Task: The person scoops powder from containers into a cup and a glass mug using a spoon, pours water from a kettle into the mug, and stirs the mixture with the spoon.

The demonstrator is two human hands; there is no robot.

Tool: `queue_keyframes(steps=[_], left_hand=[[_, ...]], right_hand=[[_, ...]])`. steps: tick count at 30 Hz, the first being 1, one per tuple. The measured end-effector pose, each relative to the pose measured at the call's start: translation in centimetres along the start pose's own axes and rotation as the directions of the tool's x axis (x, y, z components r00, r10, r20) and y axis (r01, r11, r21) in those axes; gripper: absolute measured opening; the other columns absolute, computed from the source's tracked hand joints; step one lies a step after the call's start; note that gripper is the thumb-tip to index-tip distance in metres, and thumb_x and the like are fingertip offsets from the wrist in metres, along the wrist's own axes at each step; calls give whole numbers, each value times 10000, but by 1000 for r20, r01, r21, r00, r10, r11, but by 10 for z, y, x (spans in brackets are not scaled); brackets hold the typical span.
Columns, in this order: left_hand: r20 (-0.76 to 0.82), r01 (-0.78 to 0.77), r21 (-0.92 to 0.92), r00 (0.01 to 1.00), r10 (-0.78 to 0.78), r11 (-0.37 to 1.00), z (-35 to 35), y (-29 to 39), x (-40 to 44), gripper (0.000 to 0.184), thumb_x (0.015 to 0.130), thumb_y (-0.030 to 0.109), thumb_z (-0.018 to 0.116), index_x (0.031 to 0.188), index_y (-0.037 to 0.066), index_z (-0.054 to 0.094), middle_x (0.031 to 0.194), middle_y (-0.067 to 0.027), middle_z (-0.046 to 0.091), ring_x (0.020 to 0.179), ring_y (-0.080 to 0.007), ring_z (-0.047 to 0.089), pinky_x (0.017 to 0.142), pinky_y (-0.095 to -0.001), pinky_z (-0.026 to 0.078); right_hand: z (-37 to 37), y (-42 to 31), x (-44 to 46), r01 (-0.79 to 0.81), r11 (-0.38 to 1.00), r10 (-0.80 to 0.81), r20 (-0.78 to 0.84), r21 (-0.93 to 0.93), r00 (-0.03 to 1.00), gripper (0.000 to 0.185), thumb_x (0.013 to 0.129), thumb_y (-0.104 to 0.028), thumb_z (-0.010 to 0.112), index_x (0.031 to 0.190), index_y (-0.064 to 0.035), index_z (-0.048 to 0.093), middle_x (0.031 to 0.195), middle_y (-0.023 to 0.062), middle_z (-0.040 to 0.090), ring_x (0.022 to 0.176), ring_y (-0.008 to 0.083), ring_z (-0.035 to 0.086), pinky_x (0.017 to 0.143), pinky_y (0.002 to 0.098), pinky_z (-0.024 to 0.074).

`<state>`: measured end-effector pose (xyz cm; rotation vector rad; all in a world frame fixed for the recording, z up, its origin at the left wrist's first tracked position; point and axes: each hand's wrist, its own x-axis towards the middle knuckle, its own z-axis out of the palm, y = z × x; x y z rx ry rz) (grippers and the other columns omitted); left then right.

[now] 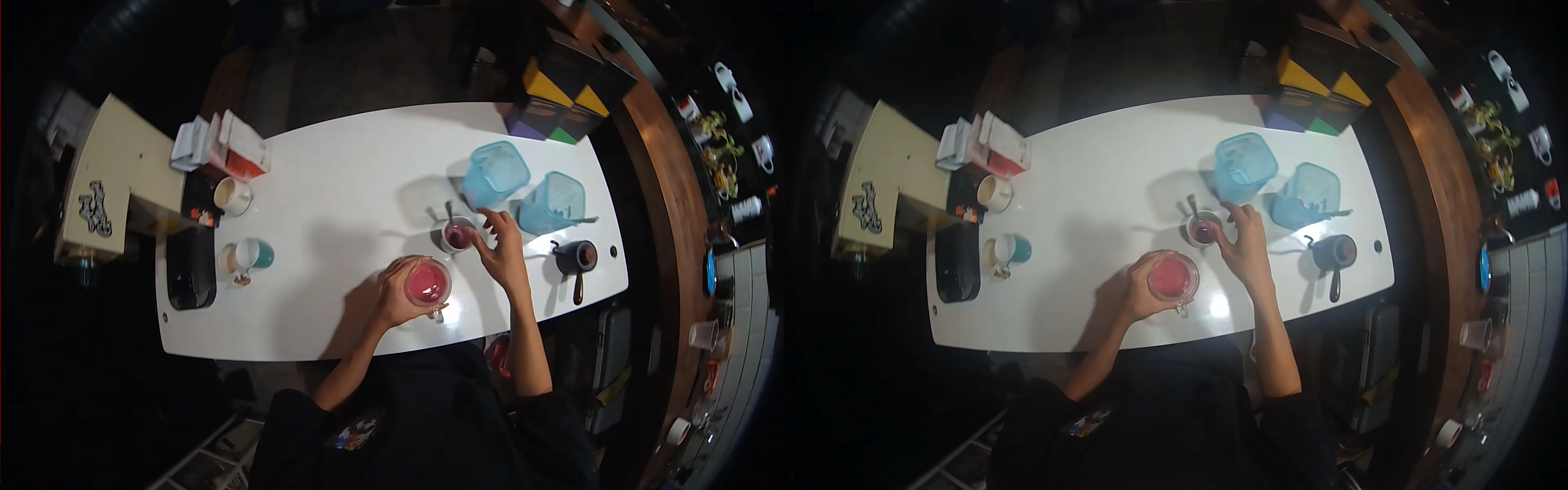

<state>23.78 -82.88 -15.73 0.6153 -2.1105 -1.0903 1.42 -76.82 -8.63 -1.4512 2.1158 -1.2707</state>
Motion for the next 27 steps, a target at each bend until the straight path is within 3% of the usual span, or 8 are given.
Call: queue_keyframes(steps=[3,5,9,16,20,23,25,27], left_hand=[[5,43,-6,999,-43,999,-10,0,0,816,557,340,976,1210,-1,625,1214,-144,680,1137,-320,639,1001,-425,506],[11,80,-11,997,-80,997,-12,2,1,819,570,356,968,1221,1,621,1222,-140,679,1147,-316,635,1005,-423,507],[61,86,72,994,-90,994,-11,-2,-1,852,621,446,924,1271,8,590,1259,-144,657,1199,-323,602,1036,-425,488],[77,71,89,994,-78,993,-7,-5,-2,851,627,445,911,1267,-2,573,1258,-177,635,1203,-357,585,1032,-440,484],[64,22,87,998,-27,996,-7,-10,0,837,618,434,915,1246,-7,580,1235,-188,633,1174,-367,598,1018,-447,486],[58,21,51,998,-24,998,-5,-10,2,821,619,428,916,1235,0,585,1212,-190,640,1144,-371,614,1021,-453,481],[60,16,48,998,-19,999,-4,-10,2,812,620,427,916,1232,8,586,1208,-182,642,1136,-369,621,1026,-456,478],[57,14,48,998,-16,999,-4,-10,1,804,621,425,916,1230,16,586,1205,-175,645,1129,-366,627,1030,-458,474]], right_hand=[[28,10,23,114,984,-121,-43,-139,992,410,836,-237,814,1168,-30,693,876,127,600,856,282,570,772,401,469],[38,13,34,53,980,-55,-4,-191,998,423,818,-269,830,1150,-37,706,872,130,596,865,290,552,773,410,459],[51,19,42,81,969,-82,5,-234,997,295,783,-181,826,1018,-23,743,776,134,591,755,300,547,715,407,449],[39,7,34,103,993,-104,-11,-52,995,143,855,-91,740,925,32,723,696,116,580,603,201,494,603,337,412],[21,-12,17,96,995,-97,-64,-9,993,112,893,-56,709,924,52,711,710,108,595,609,167,481,602,315,414],[6,-27,3,68,998,-67,-117,1,991,104,900,-32,688,962,43,724,768,136,650,642,219,564,620,340,450],[-1,-34,-5,115,993,-113,-179,3,977,83,912,-21,692,931,58,710,711,103,599,618,149,489,612,305,421],[-9,-31,-14,116,993,-119,-197,-30,973,106,940,-26,674,954,73,711,748,88,650,642,119,525,628,279,435]])
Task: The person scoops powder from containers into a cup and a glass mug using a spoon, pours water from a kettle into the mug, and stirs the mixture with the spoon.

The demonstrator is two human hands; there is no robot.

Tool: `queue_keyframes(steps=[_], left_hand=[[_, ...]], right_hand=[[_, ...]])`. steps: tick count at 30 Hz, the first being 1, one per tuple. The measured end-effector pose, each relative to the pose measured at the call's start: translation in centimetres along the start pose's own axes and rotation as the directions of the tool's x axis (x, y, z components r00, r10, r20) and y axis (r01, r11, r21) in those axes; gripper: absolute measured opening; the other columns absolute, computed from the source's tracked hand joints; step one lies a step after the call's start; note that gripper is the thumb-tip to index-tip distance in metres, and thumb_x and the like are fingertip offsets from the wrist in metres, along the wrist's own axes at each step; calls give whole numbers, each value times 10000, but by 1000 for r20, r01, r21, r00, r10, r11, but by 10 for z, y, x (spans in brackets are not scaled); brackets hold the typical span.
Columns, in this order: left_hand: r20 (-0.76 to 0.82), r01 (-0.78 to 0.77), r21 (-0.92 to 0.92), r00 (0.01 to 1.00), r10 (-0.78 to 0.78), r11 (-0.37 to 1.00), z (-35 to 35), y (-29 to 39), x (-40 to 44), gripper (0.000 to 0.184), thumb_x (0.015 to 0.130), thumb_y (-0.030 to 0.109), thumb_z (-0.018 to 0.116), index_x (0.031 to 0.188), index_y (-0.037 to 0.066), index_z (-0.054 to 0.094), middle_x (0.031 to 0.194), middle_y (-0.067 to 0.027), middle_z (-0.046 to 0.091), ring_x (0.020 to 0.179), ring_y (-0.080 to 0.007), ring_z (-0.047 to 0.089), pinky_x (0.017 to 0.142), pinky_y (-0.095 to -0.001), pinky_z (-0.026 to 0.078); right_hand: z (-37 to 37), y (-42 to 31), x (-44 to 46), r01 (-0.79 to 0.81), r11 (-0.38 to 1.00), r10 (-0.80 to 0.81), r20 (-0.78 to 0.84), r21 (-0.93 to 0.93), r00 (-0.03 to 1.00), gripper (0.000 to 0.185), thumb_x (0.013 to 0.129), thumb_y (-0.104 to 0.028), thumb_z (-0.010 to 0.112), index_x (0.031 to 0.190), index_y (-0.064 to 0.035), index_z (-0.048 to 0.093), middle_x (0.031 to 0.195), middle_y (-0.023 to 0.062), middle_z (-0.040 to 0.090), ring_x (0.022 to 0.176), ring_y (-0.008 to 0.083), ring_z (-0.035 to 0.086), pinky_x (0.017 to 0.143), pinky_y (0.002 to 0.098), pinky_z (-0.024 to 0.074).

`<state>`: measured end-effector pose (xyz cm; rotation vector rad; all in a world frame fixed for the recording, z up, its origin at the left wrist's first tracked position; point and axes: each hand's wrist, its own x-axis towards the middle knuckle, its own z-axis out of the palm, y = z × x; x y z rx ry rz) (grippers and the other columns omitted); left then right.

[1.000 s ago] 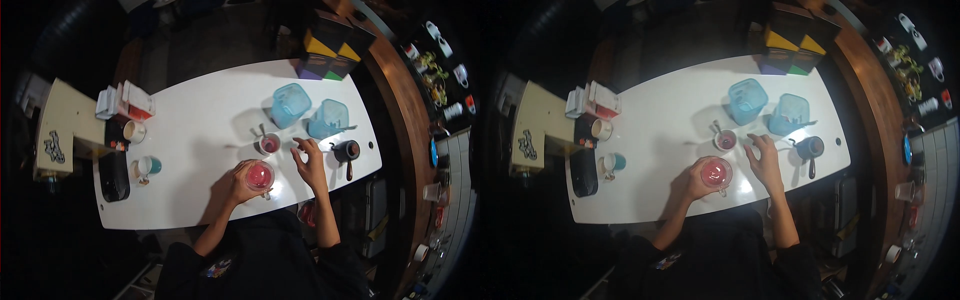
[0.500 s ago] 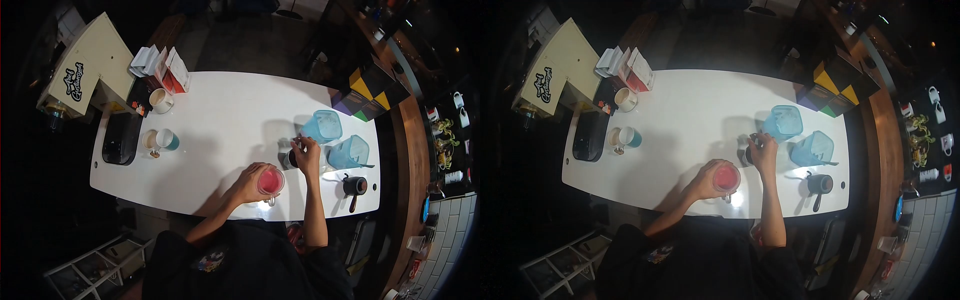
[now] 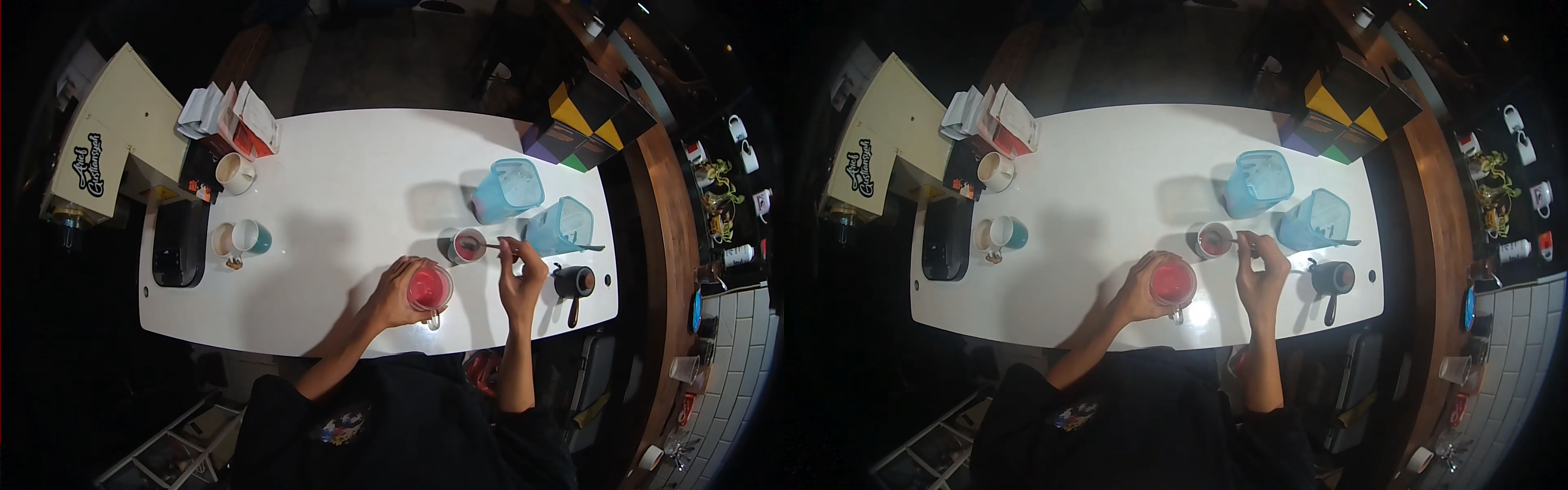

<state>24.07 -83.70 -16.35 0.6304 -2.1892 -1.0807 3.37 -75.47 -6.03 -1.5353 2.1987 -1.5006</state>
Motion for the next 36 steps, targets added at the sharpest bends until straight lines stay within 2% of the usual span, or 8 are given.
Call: queue_keyframes(steps=[2,4,6,10,14,21,27,36], left_hand=[[-2,6,-18,1000,-6,1000,-1,0,-1,794,615,420,921,1226,40,585,1202,-155,650,1127,-353,634,1047,-466,462],[-5,29,-23,1000,-29,999,0,0,-2,792,609,417,926,1222,49,585,1201,-145,651,1127,-346,636,1054,-469,458],[-4,49,-32,999,-49,998,0,0,-1,790,603,414,930,1217,58,584,1200,-135,653,1127,-338,639,1060,-472,453],[24,18,-41,1000,-17,999,-3,-2,2,792,591,418,941,1204,70,580,1199,-114,658,1122,-324,646,1073,-482,443],[33,51,-71,998,-48,996,0,-5,1,804,585,425,943,1210,81,573,1205,-103,660,1128,-315,649,1077,-487,436],[64,59,-28,996,-57,998,3,-12,-3,860,584,430,937,1262,88,533,1250,-108,641,1190,-313,625,1129,-508,390],[94,79,-18,993,-77,997,3,-11,-2,877,591,434,931,1286,95,517,1284,-108,629,1220,-306,612,1154,-526,362],[103,55,3,993,-55,998,0,-10,-4,863,583,351,926,1303,110,516,1322,-109,615,1323,-338,532,1175,-530,344]], right_hand=[[-6,0,-8,-91,983,108,-98,160,989,146,977,-47,653,987,87,709,807,70,696,688,98,572,653,248,449],[-15,-8,-15,-141,964,163,-82,225,983,172,1001,-60,631,1016,95,705,841,58,702,741,93,608,683,227,462],[-20,-16,-23,-200,941,192,54,274,980,169,997,-62,638,1021,92,703,830,56,690,745,97,612,693,227,466],[-19,-38,-34,-180,967,140,212,179,967,111,954,-26,662,959,74,711,761,59,686,713,93,614,694,237,469],[-3,-45,-45,-186,969,138,270,161,953,58,892,11,700,924,57,714,721,78,687,653,108,579,627,264,458],[20,-36,-57,-147,982,92,384,116,919,101,849,22,724,949,34,728,775,124,689,634,181,596,622,308,484],[28,-22,-59,23,999,-8,352,-37,936,143,820,37,726,962,26,742,780,137,658,647,251,624,611,346,496],[45,-25,-60,40,999,-32,309,-19,951,199,810,55,703,1000,24,755,807,164,668,741,307,652,681,397,515]])
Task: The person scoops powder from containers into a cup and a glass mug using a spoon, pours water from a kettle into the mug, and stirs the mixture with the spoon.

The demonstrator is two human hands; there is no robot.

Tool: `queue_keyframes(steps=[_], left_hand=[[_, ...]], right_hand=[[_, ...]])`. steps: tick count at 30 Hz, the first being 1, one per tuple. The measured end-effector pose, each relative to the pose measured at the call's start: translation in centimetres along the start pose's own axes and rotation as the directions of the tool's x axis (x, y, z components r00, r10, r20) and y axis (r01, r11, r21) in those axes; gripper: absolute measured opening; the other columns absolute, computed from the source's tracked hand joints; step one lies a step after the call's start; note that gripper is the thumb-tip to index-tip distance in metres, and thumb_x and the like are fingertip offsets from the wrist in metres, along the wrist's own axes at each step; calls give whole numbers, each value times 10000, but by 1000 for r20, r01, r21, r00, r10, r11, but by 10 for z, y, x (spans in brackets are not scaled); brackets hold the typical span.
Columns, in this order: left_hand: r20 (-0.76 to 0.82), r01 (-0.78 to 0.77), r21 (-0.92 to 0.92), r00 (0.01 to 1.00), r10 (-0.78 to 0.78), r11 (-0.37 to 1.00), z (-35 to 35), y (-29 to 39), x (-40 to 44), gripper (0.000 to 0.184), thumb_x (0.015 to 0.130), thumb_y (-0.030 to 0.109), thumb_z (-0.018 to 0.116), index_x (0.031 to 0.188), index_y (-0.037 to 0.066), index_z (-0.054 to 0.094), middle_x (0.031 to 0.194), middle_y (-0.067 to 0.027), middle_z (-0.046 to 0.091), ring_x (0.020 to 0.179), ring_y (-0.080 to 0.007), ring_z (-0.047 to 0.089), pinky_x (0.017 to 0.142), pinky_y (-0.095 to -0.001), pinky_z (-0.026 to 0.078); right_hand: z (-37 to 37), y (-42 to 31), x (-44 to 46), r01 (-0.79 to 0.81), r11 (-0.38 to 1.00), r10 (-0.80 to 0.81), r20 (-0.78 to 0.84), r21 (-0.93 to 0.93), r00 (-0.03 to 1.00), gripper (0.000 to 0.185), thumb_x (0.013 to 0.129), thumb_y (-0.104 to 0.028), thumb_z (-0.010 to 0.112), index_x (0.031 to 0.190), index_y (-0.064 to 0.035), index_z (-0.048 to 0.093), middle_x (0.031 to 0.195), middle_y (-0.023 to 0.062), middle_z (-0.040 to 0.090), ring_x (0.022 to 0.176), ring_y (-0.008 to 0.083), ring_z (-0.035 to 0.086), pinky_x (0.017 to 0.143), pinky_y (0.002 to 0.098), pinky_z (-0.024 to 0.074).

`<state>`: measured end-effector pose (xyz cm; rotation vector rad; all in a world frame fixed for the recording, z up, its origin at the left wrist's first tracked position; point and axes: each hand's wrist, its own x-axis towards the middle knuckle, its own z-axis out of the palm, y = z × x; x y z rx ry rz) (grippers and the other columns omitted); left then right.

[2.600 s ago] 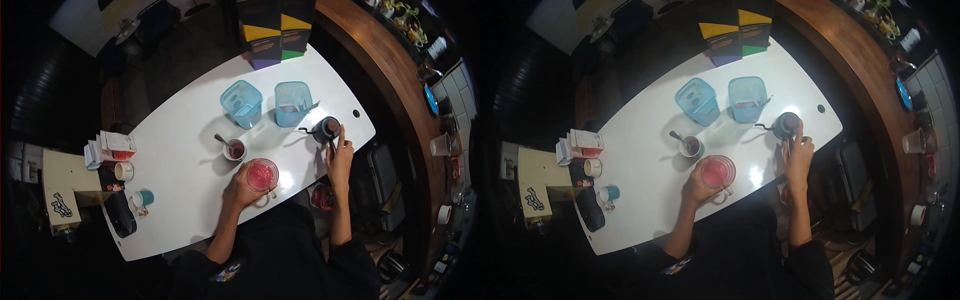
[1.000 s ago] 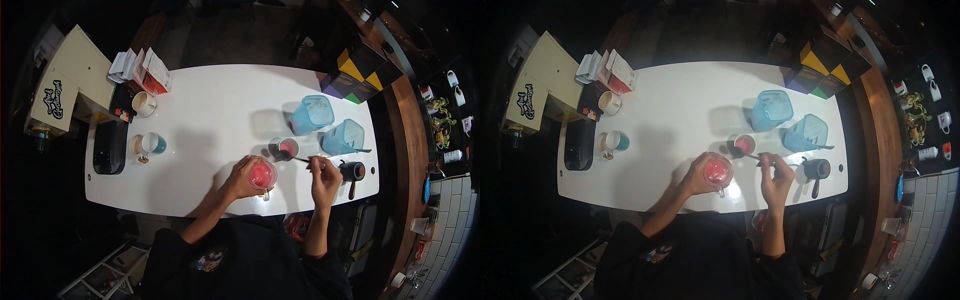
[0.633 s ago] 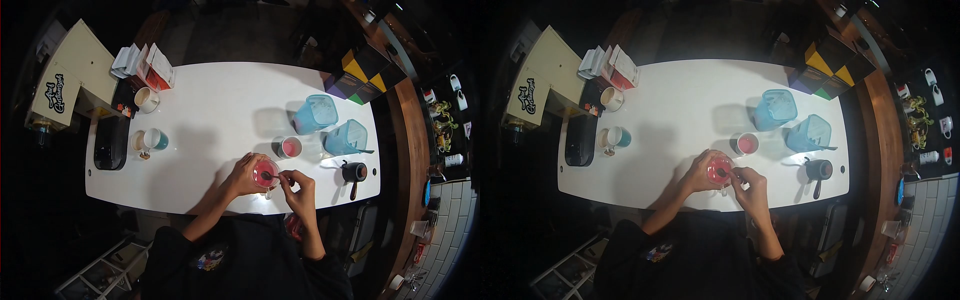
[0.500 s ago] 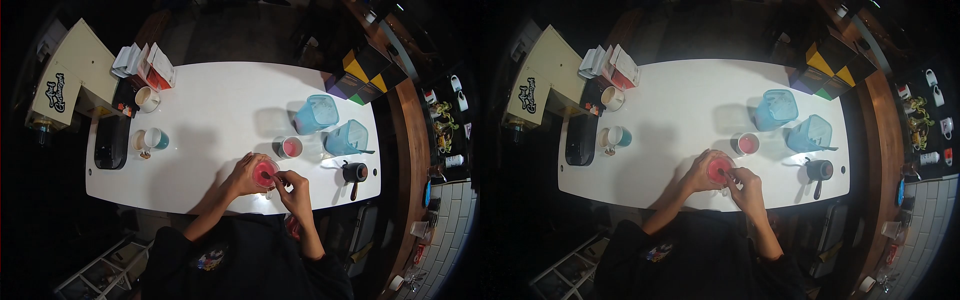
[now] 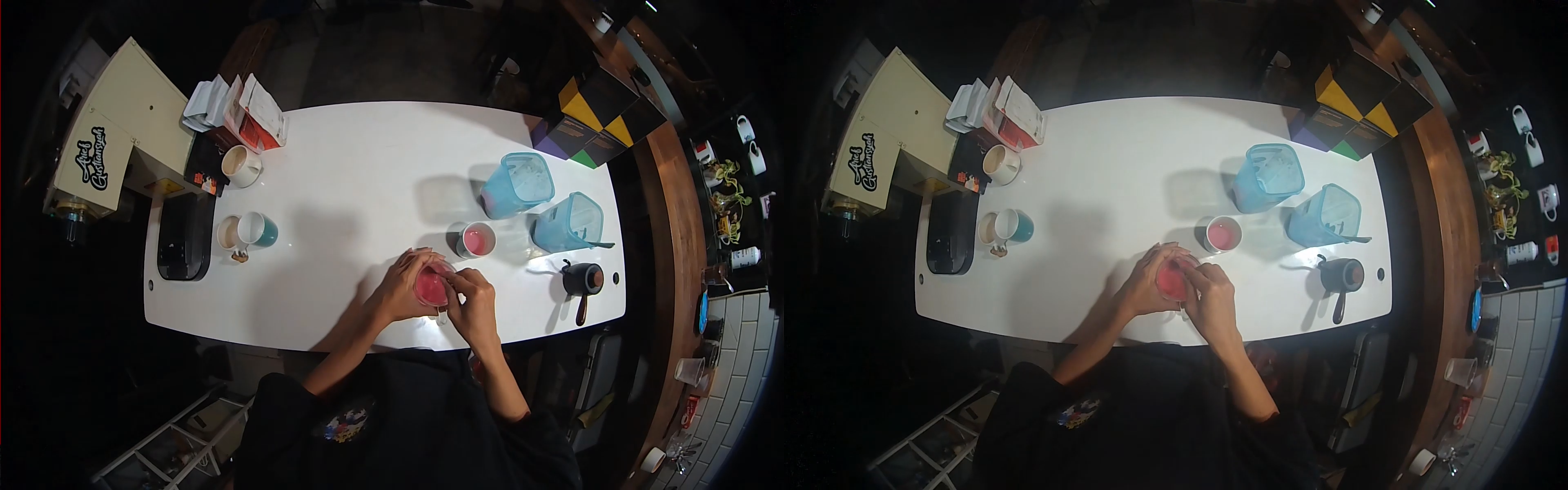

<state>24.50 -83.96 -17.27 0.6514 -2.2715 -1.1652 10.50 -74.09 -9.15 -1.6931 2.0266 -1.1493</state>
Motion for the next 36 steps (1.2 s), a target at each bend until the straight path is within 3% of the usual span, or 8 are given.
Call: queue_keyframes(steps=[2,7,11,16,22,27,36], left_hand=[[-33,-8,-6,999,8,1000,1,1,0,902,548,279,949,1329,139,519,1322,-52,623,1356,-340,500,1168,-566,337],[-33,10,13,999,-9,1000,3,2,0,867,572,303,929,1322,129,531,1326,-71,613,1372,-343,479,1178,-556,330],[-15,23,36,1000,-22,999,0,4,0,822,607,363,908,1305,117,549,1322,-89,609,1375,-343,474,1186,-547,322],[-11,21,25,1000,-20,999,-2,9,2,840,583,329,924,1308,125,554,1322,-60,611,1387,-342,461,1188,-565,313],[5,37,13,999,-37,999,-1,5,1,869,557,294,942,1318,140,554,1322,-50,615,1404,-355,445,1192,-590,294],[23,20,62,1000,-21,998,-2,3,1,848,595,356,905,1331,114,560,1352,-102,598,1399,-342,451,1198,-567,294],[15,28,18,999,-28,999,-1,4,2,805,555,285,944,1265,151,588,1327,-40,614,1418,-398,425,1194,-631,261]], right_hand=[[0,-3,-1,6,999,-6,25,32,1000,194,809,57,699,992,27,754,817,170,671,767,320,653,695,402,517],[-10,-9,-2,-1,991,-18,142,132,990,162,818,54,692,970,38,748,850,180,678,805,344,652,718,411,518],[-17,-10,-4,34,999,-38,149,27,988,152,827,46,699,974,43,740,833,170,661,787,339,627,716,419,505],[-14,-7,-1,31,995,-22,98,-91,995,177,824,47,704,997,39,741,812,157,645,762,328,600,700,422,492],[-8,-5,1,24,1000,-25,74,10,997,215,807,65,694,1014,34,741,850,158,656,795,329,617,727,422,504],[-17,-12,0,39,995,-59,226,89,972,199,810,54,695,999,19,746,862,163,663,818,340,627,741,412,517],[-17,-9,1,38,999,-34,103,-34,994,189,813,55,699,994,29,745,807,155,640,790,331,609,720,419,493]])
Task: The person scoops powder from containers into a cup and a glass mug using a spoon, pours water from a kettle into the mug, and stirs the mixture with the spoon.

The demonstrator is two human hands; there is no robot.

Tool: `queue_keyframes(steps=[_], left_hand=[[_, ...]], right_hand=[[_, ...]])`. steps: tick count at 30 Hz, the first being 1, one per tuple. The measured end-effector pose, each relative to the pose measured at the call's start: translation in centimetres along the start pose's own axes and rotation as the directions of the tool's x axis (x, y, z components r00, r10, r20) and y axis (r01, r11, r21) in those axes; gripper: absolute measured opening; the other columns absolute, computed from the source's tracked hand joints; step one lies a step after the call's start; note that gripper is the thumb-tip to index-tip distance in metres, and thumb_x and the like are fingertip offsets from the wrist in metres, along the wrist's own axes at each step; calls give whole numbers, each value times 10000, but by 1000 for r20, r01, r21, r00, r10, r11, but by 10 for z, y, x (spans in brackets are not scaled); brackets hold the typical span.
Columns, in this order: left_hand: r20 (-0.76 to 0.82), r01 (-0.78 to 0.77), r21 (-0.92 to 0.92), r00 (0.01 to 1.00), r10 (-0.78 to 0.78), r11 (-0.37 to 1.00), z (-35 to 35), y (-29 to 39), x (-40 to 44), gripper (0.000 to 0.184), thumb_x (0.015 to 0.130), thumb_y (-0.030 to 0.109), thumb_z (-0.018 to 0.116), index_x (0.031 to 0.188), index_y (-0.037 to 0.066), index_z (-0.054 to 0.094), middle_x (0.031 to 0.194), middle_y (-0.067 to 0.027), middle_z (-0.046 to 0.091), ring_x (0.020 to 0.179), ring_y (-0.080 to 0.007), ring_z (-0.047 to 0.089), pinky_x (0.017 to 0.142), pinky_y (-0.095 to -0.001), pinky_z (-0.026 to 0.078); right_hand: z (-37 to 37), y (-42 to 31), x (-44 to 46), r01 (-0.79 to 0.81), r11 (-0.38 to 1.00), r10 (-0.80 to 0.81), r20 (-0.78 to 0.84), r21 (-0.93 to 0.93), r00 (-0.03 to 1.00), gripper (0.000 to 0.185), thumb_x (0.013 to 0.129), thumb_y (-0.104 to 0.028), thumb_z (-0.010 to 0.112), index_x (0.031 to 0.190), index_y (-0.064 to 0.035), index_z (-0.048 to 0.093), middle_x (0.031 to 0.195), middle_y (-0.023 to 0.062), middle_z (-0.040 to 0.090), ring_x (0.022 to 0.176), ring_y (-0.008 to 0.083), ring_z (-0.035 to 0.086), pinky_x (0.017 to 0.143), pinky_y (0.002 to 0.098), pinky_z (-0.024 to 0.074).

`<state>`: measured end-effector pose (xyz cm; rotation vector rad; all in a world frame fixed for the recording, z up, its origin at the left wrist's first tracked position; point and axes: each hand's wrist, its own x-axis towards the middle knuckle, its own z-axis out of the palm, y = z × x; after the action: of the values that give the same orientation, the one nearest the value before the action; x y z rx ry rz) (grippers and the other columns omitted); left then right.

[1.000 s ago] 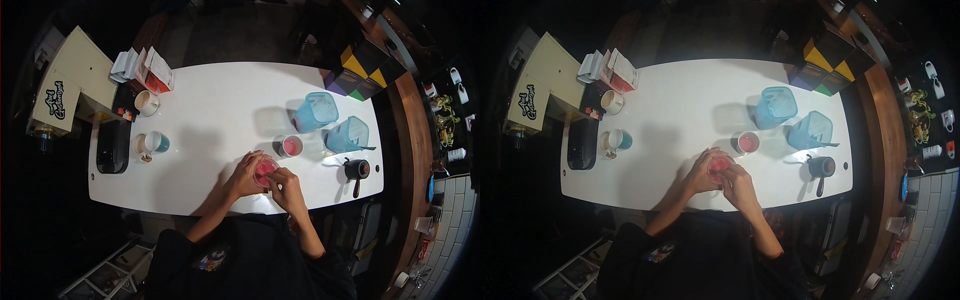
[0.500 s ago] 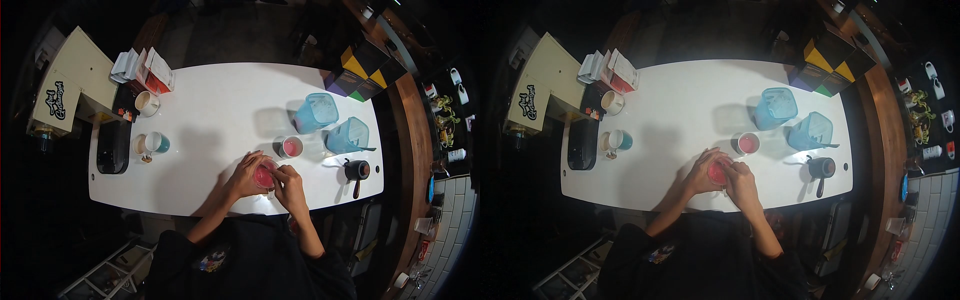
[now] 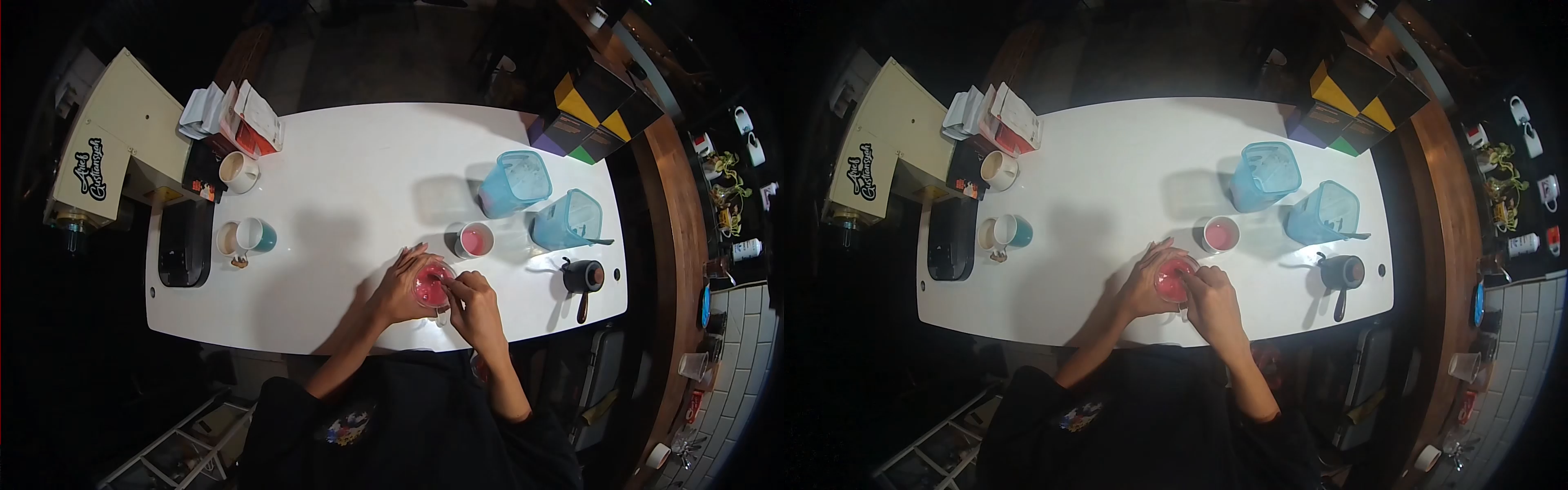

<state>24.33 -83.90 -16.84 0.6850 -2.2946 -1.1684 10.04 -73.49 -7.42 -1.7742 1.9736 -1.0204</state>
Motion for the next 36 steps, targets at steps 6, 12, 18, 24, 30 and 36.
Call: queue_keyframes(steps=[6,12,18,24,30,36], left_hand=[[-15,0,-34,1000,0,999,1,-2,0,783,553,250,931,1252,150,591,1319,-38,621,1441,-399,399,1199,-629,256],[4,23,-17,1000,-23,1000,0,-2,0,769,566,247,923,1255,141,600,1317,-43,624,1438,-398,403,1202,-621,255],[0,-14,44,1000,14,999,1,-2,0,855,603,421,927,1320,128,563,1350,-72,606,1438,-360,413,1212,-575,263],[-22,21,-40,1000,-22,999,0,1,0,752,580,307,944,1236,151,612,1312,-47,629,1432,-392,413,1202,-619,250],[-23,19,-60,1000,-20,998,1,-1,1,730,588,303,942,1223,148,618,1311,-44,629,1432,-394,413,1200,-622,248],[1,-10,43,1000,10,999,2,-3,1,861,585,401,935,1307,106,571,1354,-77,605,1438,-372,411,1208,-580,267]], right_hand=[[-3,-1,2,0,995,-7,67,98,998,199,813,45,701,1005,19,748,834,159,659,799,333,622,737,415,506],[-10,5,1,50,997,-59,161,54,985,163,825,24,705,982,15,748,829,149,663,799,334,624,741,416,506],[-8,8,5,-4,999,5,14,-33,1000,132,849,15,702,974,22,745,796,148,646,782,332,617,725,421,496],[-3,6,3,13,996,-15,28,90,999,146,834,29,699,972,27,744,800,148,652,778,331,616,726,409,499],[-14,10,-1,25,998,-33,130,65,991,138,829,30,702,960,29,743,798,149,648,774,331,613,712,407,498],[-6,11,2,-32,999,32,-15,8,999,150,829,32,701,972,27,745,782,153,632,768,328,607,706,415,489]])
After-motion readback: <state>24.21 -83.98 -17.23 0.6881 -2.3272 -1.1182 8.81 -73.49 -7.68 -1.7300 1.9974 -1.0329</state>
